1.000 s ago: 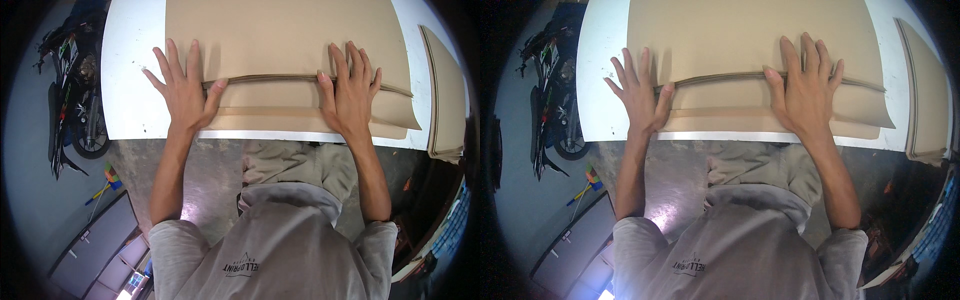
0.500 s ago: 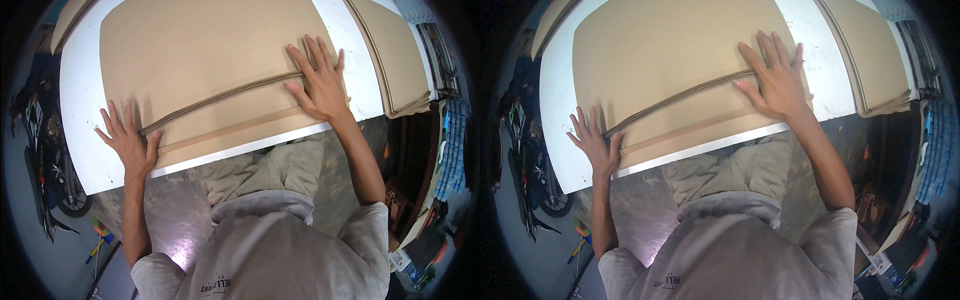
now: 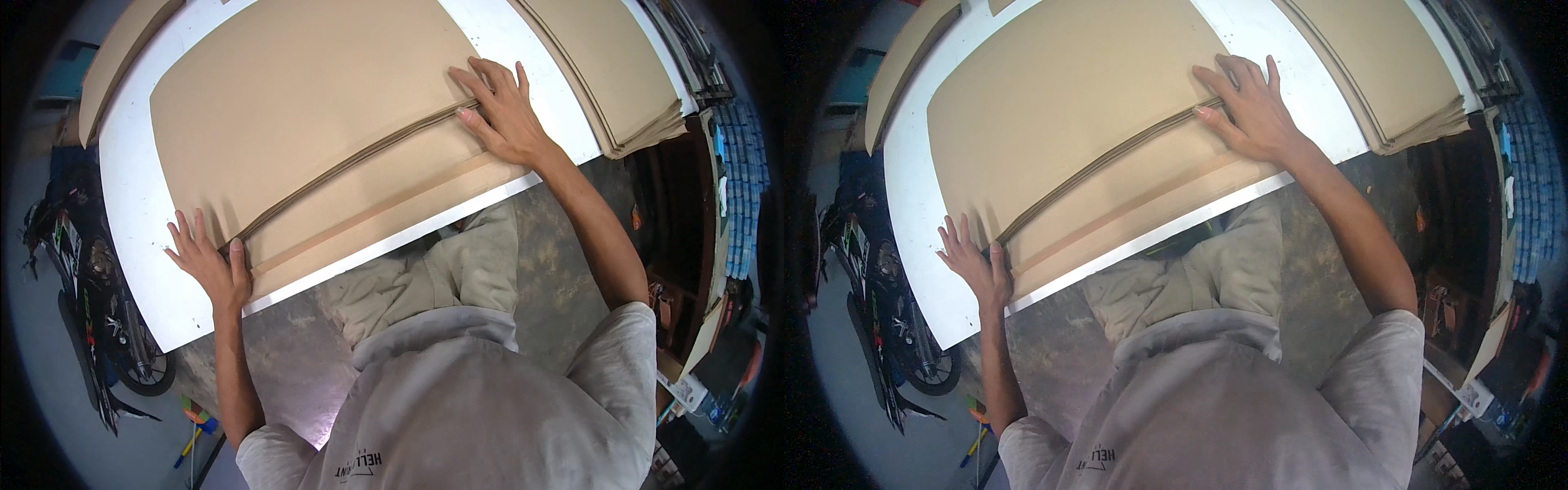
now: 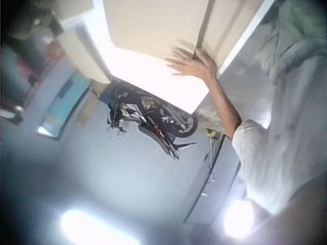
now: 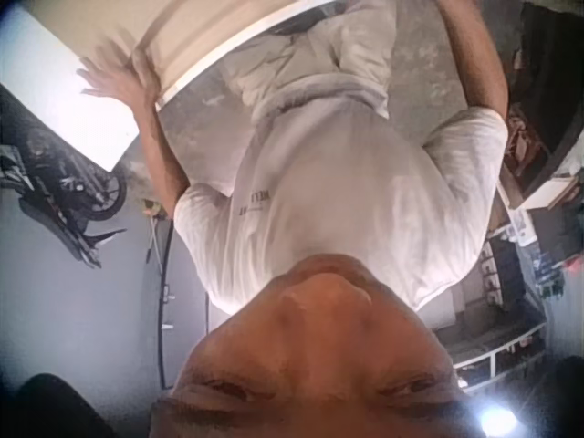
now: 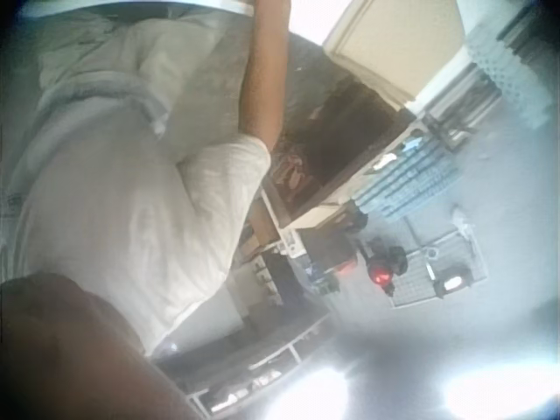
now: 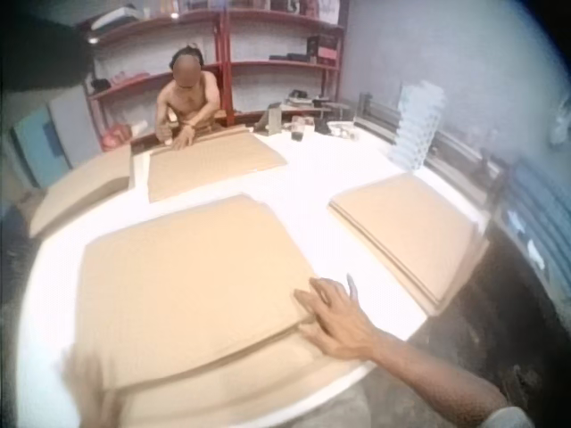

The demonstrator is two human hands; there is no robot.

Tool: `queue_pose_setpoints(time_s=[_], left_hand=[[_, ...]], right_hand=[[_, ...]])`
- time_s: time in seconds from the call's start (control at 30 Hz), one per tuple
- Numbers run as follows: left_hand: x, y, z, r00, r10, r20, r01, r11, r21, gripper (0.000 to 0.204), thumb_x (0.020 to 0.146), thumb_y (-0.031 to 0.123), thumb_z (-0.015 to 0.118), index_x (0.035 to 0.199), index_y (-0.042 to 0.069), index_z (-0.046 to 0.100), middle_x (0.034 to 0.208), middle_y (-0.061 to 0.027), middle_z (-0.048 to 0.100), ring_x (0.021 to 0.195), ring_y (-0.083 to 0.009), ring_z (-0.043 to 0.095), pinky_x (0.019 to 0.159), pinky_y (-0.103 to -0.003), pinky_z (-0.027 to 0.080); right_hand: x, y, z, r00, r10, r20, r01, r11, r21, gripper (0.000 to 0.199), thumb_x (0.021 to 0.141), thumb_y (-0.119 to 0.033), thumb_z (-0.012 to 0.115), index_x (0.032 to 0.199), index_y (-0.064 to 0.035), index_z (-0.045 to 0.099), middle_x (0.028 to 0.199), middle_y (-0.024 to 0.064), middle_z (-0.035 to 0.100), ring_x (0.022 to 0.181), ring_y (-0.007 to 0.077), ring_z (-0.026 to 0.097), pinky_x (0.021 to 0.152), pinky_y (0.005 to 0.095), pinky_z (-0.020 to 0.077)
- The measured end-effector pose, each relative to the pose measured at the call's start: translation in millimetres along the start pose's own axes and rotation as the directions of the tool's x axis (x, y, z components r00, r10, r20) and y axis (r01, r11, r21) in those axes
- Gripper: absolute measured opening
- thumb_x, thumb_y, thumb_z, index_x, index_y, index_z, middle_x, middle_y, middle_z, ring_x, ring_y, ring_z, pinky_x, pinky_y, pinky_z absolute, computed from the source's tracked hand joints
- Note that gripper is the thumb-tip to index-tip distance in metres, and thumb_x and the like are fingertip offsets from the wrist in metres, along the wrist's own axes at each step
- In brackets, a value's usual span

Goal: The person folds large flat cardboard sheets in half on a white table, pressing the crease with both hands to flatten it. The folded pieces are stacked on the table as the process repeats.

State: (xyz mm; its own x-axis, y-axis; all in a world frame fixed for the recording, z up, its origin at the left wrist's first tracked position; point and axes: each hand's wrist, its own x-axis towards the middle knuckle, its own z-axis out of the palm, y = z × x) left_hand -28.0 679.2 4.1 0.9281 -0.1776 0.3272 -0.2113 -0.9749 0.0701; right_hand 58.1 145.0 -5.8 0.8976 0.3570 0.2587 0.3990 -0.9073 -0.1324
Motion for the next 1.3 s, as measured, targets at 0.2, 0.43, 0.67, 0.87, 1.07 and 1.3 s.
queue_pose_setpoints(time_s=[0.2, 0.43, 0.67, 0.87, 1.07, 1.3], left_hand=[[-4, -22, -4, 0.996, 0.075, 0.038, -0.077, 0.996, 0.048, 0.084, 0.105, 0.067, 0.044, 0.167, 0.010, 0.038, 0.177, -0.0231, 0.023, 0.165, -0.0461, 0.011, 0.127, -0.073, -0.004], [-2, 8, -17, 0.989, 0.147, -0.003, -0.146, 0.981, 0.125, 0.077, 0.104, 0.067, 0.050, 0.162, 0.017, 0.047, 0.169, -0.0203, 0.039, 0.162, -0.0447, 0.023, 0.128, -0.072, -0.002], [37, 127, 15, 0.996, -0.091, 0.025, 0.093, 0.990, -0.102, 0.072, 0.105, 0.057, 0.058, 0.154, 0.004, 0.053, 0.159, -0.0299, 0.046, 0.157, -0.0495, 0.031, 0.125, -0.077, 0.006], [47, 135, 24, 0.991, -0.071, -0.115, 0.049, 0.982, -0.181, 0.070, 0.101, 0.051, 0.067, 0.147, -0.001, 0.057, 0.153, -0.0293, 0.051, 0.150, -0.0495, 0.037, 0.122, -0.075, 0.014], [40, 133, -1, 0.987, 0.090, -0.136, -0.141, 0.892, -0.430, 0.065, 0.085, 0.044, 0.085, 0.131, 0.002, 0.066, 0.128, -0.0176, 0.063, 0.123, -0.0379, 0.057, 0.105, -0.053, 0.041], [-2, 144, -13, 0.981, 0.125, 0.149, -0.056, 0.914, -0.401, 0.042, 0.083, 0.031, 0.088, 0.114, 0.008, 0.072, 0.106, -0.0078, 0.066, 0.101, -0.0310, 0.062, 0.094, -0.045, 0.044]], right_hand=[[-2, 2, -2, 1.000, -0.009, -0.010, 0.007, 0.989, -0.145, 0.066, 0.109, -0.060, 0.045, 0.162, -0.0201, 0.048, 0.157, 0.0245, 0.047, 0.156, 0.0400, 0.033, 0.128, 0.0734, 0.0041], [21, -93, -15, 0.985, -0.158, -0.065, 0.167, 0.971, 0.174, 0.061, 0.106, -0.052, 0.059, 0.151, -0.0093, 0.057, 0.138, 0.0209, 0.057, 0.136, 0.0371, 0.051, 0.123, 0.0723, 0.0219], [39, -153, 19, 0.991, -0.016, -0.131, 0.028, 0.996, 0.089, 0.060, 0.107, -0.052, 0.058, 0.147, -0.0079, 0.060, 0.140, 0.0219, 0.055, 0.133, 0.0411, 0.049, 0.119, 0.0710, 0.0252], [35, -150, 23, 0.964, -0.141, -0.224, 0.160, 0.985, 0.069, 0.053, 0.104, -0.049, 0.064, 0.135, -0.0055, 0.066, 0.126, 0.0197, 0.060, 0.122, 0.0378, 0.054, 0.111, 0.0601, 0.0351], [30, -144, -13, 0.957, -0.281, -0.066, 0.288, 0.905, 0.312, 0.052, 0.095, -0.047, 0.075, 0.118, -0.0008, 0.069, 0.112, 0.0154, 0.061, 0.108, 0.0337, 0.057, 0.095, 0.0464, 0.0443], [-12, -151, -27, 0.930, -0.365, 0.030, 0.323, 0.856, 0.404, 0.031, 0.087, -0.027, 0.083, 0.100, -0.0029, 0.068, 0.101, 0.0139, 0.058, 0.097, 0.0336, 0.058, 0.087, 0.0445, 0.0445]])
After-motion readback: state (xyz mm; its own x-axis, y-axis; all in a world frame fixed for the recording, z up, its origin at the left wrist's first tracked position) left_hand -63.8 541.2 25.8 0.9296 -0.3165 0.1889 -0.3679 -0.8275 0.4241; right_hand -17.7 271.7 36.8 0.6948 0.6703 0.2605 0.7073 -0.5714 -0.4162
